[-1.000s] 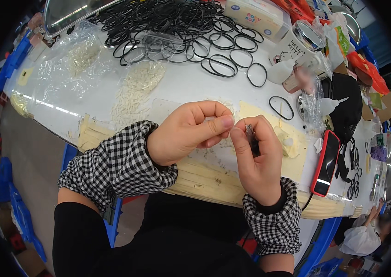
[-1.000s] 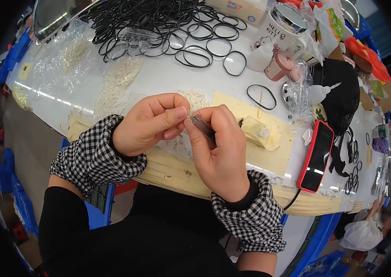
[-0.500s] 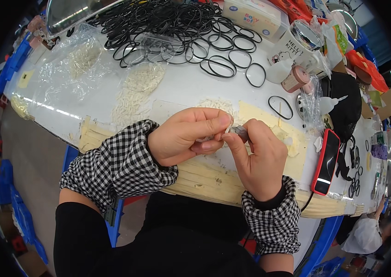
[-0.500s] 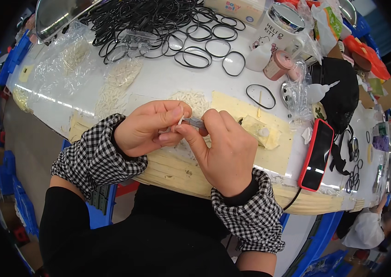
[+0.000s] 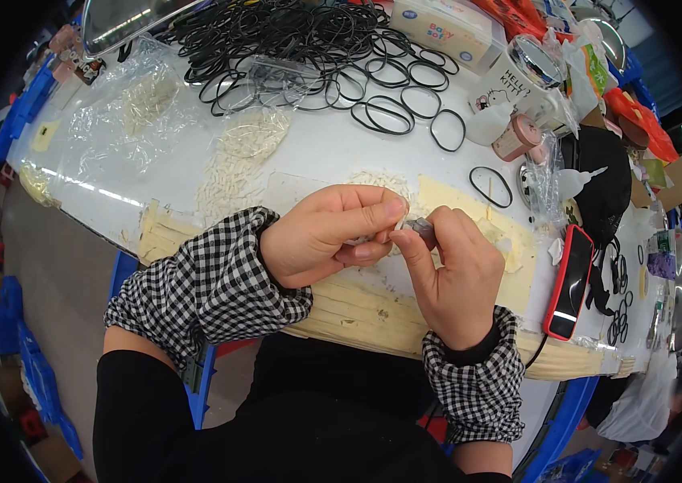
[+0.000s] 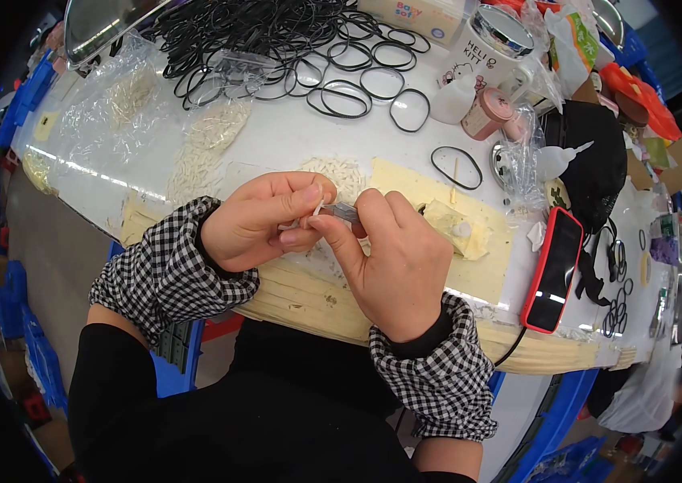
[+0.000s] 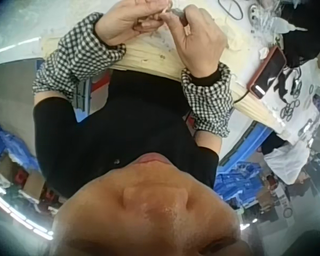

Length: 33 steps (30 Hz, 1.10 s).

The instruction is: The recorder is assembling or sorting small white lace-like decorative components at a factory workbench using a small tool.

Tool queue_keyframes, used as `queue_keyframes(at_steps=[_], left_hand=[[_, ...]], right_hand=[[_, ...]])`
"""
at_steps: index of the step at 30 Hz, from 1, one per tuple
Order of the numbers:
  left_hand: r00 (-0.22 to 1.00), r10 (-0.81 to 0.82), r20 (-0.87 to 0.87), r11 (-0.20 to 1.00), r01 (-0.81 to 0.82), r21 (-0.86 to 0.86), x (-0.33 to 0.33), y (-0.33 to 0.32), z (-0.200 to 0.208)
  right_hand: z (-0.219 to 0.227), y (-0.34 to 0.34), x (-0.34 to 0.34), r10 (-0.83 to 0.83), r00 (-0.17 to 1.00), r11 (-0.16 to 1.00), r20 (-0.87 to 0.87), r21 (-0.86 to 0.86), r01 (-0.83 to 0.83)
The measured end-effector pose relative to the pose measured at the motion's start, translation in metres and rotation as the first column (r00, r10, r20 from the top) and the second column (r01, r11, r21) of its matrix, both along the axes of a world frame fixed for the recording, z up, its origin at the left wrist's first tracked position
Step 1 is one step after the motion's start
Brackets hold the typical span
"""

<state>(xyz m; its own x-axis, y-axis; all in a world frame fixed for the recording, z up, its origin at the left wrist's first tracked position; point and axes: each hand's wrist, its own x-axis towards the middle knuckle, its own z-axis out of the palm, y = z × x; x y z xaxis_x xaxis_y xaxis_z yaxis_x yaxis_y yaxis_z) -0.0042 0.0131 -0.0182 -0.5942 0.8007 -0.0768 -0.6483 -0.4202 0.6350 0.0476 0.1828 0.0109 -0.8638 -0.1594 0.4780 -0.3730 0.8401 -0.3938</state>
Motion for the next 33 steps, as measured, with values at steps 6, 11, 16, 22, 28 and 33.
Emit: queue_keyframes(at_steps=[6,11,16,22,28,33], left_hand=[[1.0,-0.003,-0.019,1.0,0.003,0.014,0.0,0.0,-0.002],[0.995,0.104,0.003,0.995,-0.104,0.001,-0.005,-0.001,-0.003],[0.899,0.412,0.149,0.911,-0.401,-0.098,-0.013,-0.005,-0.002],[0.859,0.475,0.194,0.88,-0.457,-0.131,-0.013,-0.005,0.0],[0.858,0.473,0.2,0.881,-0.457,-0.123,-0.013,-0.005,-0.001],[0.864,0.46,0.203,0.888,-0.445,-0.116,-0.014,-0.005,-0.002]], right_hand=[[0.002,0.001,0.002,-0.002,0.999,0.998,0.034,0.059,0.0],[0.002,0.001,0.0,0.005,0.998,1.0,0.068,-0.016,-0.004],[-0.006,0.002,0.001,0.133,0.957,0.989,0.257,-0.101,-0.111],[-0.011,-0.008,0.006,0.17,0.947,0.984,0.274,0.007,-0.179],[-0.017,-0.012,0.007,0.144,0.963,0.971,0.227,0.158,-0.182],[-0.016,-0.014,0.007,0.148,0.978,0.931,0.149,0.311,-0.188]])
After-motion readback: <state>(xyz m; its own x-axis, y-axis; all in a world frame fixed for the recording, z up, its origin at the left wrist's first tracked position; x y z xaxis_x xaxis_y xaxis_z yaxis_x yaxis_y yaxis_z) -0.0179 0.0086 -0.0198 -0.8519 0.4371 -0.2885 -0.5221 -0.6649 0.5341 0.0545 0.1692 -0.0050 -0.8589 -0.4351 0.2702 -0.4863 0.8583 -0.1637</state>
